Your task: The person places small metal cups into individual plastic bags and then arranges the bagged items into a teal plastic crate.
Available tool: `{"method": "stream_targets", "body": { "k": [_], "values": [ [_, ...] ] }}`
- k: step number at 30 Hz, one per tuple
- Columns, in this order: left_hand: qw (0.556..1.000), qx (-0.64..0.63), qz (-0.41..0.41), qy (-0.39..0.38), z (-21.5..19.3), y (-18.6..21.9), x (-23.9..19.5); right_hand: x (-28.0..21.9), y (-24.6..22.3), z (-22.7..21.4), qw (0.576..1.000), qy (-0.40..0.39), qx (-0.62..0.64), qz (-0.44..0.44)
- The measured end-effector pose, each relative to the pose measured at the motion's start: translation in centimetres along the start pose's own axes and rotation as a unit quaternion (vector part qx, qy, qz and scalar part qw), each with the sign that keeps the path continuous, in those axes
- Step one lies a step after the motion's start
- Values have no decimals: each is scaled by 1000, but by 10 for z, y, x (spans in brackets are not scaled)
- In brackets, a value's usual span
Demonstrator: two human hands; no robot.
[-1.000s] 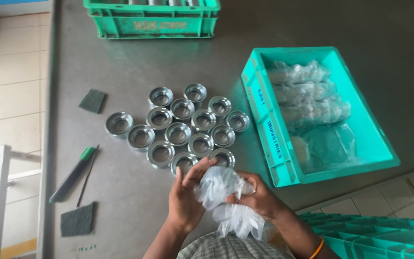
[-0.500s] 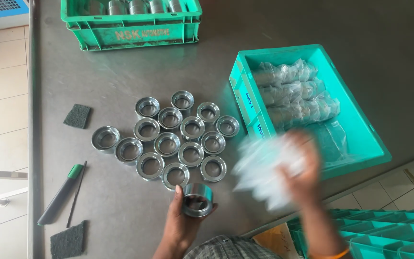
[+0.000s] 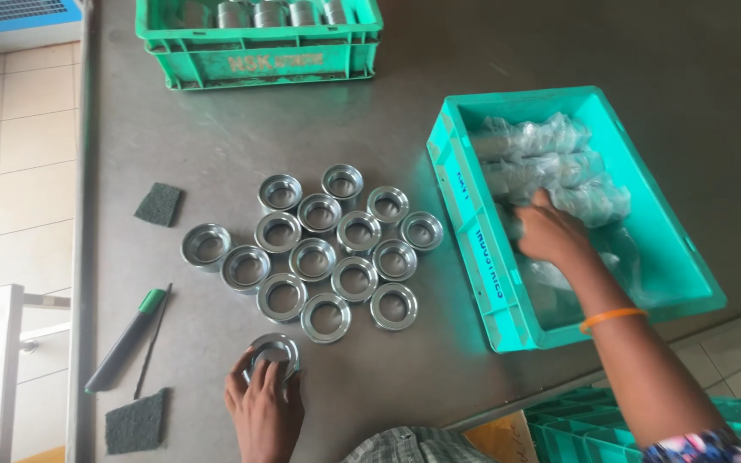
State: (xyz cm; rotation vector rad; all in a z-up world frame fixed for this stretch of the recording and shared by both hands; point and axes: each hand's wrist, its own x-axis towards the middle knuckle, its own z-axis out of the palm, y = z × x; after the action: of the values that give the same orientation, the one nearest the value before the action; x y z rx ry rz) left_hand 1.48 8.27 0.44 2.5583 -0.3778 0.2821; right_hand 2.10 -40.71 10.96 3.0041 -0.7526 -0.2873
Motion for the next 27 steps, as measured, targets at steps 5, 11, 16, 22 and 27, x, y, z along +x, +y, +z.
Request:
{"method": "stream_targets", "body": {
  "k": [5, 11, 16, 22, 27],
  "values": [
    [1000, -4, -22, -8, 15, -1, 4, -34, 21, 3, 999, 2, 50, -16],
    [974, 98, -51, -196, -19, 64, 65, -15, 19, 62, 989, 26, -13, 146],
    [969, 151, 13, -194, -10, 67, 85, -4, 21, 66, 987, 56, 50, 143],
    [982, 75, 85, -151, -11, 46, 82, -30, 11, 29, 949, 147, 230, 157],
    [972, -173, 158, 5, -21, 45, 66, -97, -14, -31, 898, 368, 235, 51]
  ]
}}
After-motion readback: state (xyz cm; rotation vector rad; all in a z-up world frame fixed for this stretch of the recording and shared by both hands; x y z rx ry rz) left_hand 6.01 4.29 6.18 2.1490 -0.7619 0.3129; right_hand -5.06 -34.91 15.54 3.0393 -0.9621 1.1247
